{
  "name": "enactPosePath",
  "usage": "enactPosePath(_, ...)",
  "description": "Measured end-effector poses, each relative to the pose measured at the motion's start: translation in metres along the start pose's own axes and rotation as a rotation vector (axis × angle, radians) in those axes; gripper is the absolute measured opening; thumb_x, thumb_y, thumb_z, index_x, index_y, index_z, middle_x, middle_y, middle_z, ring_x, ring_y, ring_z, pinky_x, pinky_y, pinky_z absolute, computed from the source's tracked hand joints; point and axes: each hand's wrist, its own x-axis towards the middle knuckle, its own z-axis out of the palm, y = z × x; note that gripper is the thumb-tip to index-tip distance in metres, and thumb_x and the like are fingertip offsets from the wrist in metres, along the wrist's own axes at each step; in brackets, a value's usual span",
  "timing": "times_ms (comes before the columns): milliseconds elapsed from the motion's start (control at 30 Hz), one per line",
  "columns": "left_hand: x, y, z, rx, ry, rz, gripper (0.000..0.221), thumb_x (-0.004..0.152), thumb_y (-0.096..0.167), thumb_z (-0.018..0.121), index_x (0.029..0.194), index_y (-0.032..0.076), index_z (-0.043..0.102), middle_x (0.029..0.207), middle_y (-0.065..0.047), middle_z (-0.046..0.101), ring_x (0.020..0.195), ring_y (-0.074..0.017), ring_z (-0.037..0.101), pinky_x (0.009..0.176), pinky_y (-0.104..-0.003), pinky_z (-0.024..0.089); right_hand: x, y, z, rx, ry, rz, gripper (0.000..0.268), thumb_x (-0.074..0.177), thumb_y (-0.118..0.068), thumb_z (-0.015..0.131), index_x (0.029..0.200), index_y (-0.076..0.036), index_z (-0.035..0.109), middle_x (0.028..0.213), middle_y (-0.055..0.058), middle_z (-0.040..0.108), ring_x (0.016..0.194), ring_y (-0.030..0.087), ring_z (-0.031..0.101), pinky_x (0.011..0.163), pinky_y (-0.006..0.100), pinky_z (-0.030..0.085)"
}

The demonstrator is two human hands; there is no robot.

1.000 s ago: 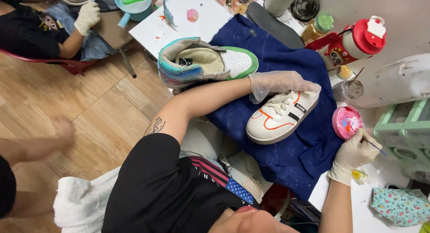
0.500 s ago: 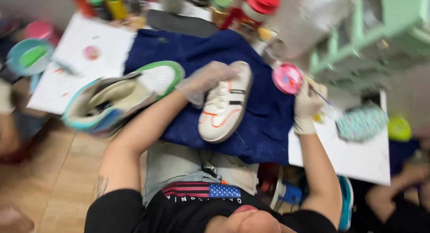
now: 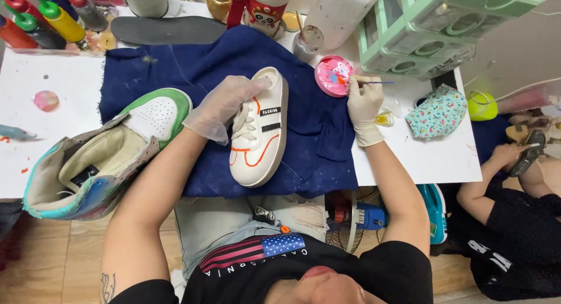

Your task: Painting orange details on a white sneaker using a fine brush.

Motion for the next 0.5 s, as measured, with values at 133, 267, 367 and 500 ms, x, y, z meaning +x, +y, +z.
enactPosePath(133, -0.012, 0.011, 0.0, -0.017, 0.021, -0.003, 0.036, 0.077, 0.048, 0.085, 0.076, 0.013, 0.077, 0.076, -0.006, 0.072, 0.077, -0.019, 0.068, 0.076, -0.026, 0.05, 0.007, -0.013, -0.003, -0.031, -0.003, -0.038, 0.02, 0.088, -0.008, 0.091, 0.084, -0.005, 0.071, 0.08, 0.007, 0.061, 0.072, 0.029, 0.065, 0.068, 0.036, 0.054)
enactPosePath(267, -0.002, 0.002, 0.002, -0.059, 0.019, 0.02, 0.036, 0.075, 0.048, 0.087, 0.076, 0.013, 0.077, 0.075, -0.007, 0.072, 0.077, -0.0175, 0.066, 0.076, -0.027, 0.05, 0.01, -0.018, -0.006, -0.007, 0.019, -0.026, 0.018, 0.088, -0.008, 0.091, 0.084, -0.007, 0.073, 0.082, 0.005, 0.061, 0.072, 0.025, 0.065, 0.069, 0.033, 0.054)
enactPosePath(367, 0.005, -0.005, 0.001, -0.06, 0.016, 0.028, 0.036, 0.076, 0.048, 0.087, 0.078, 0.013, 0.076, 0.077, -0.007, 0.072, 0.079, -0.0188, 0.067, 0.077, -0.028, 0.051, 0.012, -0.021, -0.004, 0.027, 0.024, -0.023, 0.019, 0.087, -0.008, 0.092, 0.085, -0.008, 0.074, 0.083, 0.005, 0.062, 0.073, 0.025, 0.065, 0.07, 0.033, 0.055)
enactPosePath(500, 0.011, -0.012, -0.003, -0.059, 0.018, 0.039, 0.037, 0.075, 0.047, 0.086, 0.08, 0.012, 0.076, 0.079, -0.009, 0.072, 0.081, -0.0215, 0.068, 0.079, -0.03, 0.051, 0.017, -0.027, -0.014, 0.034, 0.061, -0.036, 0.019, 0.089, -0.005, 0.09, 0.082, -0.011, 0.074, 0.084, 0.001, 0.065, 0.072, 0.022, 0.065, 0.071, 0.03, 0.054)
